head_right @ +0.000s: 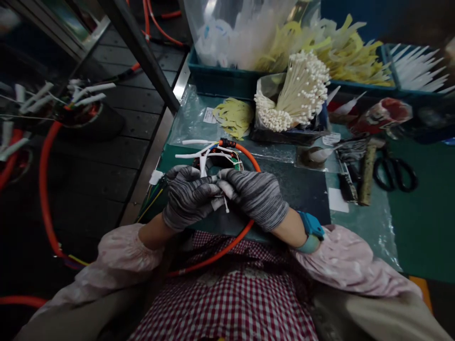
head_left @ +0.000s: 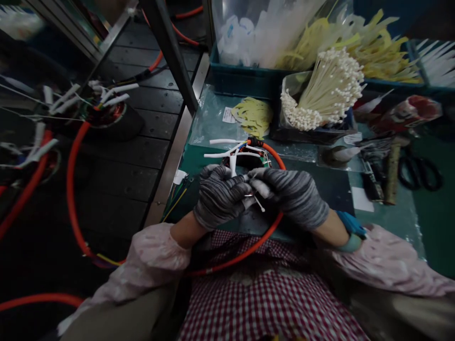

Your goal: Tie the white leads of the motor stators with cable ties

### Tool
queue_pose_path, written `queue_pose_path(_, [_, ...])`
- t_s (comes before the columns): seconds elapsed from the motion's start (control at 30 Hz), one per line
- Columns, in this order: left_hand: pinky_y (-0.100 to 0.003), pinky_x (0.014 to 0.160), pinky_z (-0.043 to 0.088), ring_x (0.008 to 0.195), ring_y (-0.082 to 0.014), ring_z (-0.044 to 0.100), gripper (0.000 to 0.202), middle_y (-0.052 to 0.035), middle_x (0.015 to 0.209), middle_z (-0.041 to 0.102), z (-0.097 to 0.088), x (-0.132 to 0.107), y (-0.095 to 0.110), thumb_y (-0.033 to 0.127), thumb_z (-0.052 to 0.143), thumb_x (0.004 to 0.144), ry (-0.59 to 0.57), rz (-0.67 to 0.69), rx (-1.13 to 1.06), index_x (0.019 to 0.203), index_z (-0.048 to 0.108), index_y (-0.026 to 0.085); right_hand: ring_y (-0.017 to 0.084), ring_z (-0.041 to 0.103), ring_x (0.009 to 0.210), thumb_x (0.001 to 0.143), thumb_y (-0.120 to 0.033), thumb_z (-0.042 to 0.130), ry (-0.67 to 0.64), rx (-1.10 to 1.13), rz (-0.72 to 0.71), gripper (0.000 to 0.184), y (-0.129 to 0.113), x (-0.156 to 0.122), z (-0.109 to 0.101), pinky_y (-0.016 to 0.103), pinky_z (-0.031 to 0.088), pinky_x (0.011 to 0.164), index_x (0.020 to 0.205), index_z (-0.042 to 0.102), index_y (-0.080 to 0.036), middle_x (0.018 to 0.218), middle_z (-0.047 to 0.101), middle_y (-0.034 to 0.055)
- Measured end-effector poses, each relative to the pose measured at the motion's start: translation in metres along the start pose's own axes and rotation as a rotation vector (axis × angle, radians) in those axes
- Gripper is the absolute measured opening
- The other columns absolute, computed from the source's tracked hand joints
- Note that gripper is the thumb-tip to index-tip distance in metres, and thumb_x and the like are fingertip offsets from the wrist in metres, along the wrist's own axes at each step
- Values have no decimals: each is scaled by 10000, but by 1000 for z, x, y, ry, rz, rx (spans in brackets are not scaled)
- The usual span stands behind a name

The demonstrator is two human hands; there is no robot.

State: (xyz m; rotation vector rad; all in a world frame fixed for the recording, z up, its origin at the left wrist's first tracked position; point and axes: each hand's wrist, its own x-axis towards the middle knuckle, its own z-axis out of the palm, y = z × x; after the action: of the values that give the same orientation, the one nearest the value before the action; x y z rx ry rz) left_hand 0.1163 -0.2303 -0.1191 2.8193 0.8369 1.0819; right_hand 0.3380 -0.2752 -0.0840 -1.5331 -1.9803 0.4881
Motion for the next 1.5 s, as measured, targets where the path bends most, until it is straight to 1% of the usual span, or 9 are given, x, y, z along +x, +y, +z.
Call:
queue_pose_path(0.3, [-473,1037,401,1056,-279,657,168,33,1123,847,4,-3,0,452,743,980,-7,-12,0,1068,773,312,231,810,856,1000,-432,740,-70,589,135,220,2,18,-12,358,679,784,1050,849,-247,968,858,36])
queue_pose_path(0.6, [-462,1036,421,1033,-264,658,171,46,1085,848,0,0,2,461,707,1010,-15,-21,23,1050,779,311,198,793,797,969,-311,800,-21,582,90,105,5,8,-10,311,659,731,1046,850,-260,940,853,22])
queue_pose_path(0.77, [-477,1042,416,1025,-268,677,202,33,1075,844,0,0,0,456,731,981,-84,-35,-26,1114,776,312,178,793,842,991,-311,777,-144,573,-205,114,18,-1,-2,289,644,793,1068,848,-266,997,854,33])
queue_pose_path(0.87, [-496,1014,421,970,-282,667,198,26,1015,842,2,1,-3,467,699,980,-48,-5,-66,1047,768,293,179,790,811,966,-377,817,-147,508,-69,170,22,-13,5,277,638,751,1076,828,-248,951,850,26])
queue_pose_path(1.1, [-485,984,430,867,-259,649,195,27,898,820,8,3,-1,481,703,943,23,-37,-72,970,754,295,147,806,755,1048,-301,684,-156,512,-214,183,-5,-10,-1,208,650,726,941,819,-239,832,838,-14])
queue_pose_path(1.2, [-470,965,427,857,-253,647,168,24,821,794,9,3,-1,452,730,951,56,-22,-64,944,736,285,125,764,690,1068,-283,620,51,423,-173,251,-15,16,10,188,649,700,919,807,-208,748,790,-32])
queue_pose_path(1.33, [-502,1012,436,980,-270,673,131,55,977,837,4,0,0,378,812,947,-3,-44,-65,1039,725,345,165,770,894,1057,-246,603,349,307,-193,164,-7,38,20,298,666,898,1008,758,-225,954,812,28])
queue_pose_path(1.43, [-540,1027,504,1116,-300,692,233,5,1361,772,-8,-14,9,395,828,919,-18,-134,-140,1121,716,364,209,756,967,1042,-234,626,616,209,-5,71,21,20,1,410,647,968,1078,677,-267,1008,772,39])
queue_pose_path(1.5, [-565,1091,549,1315,-340,651,295,-17,1619,587,-21,-29,17,398,852,892,8,-342,-252,1156,724,362,248,737,1026,1020,-270,644,790,131,95,98,52,-6,-21,490,614,1019,1115,622,-277,1058,730,59])
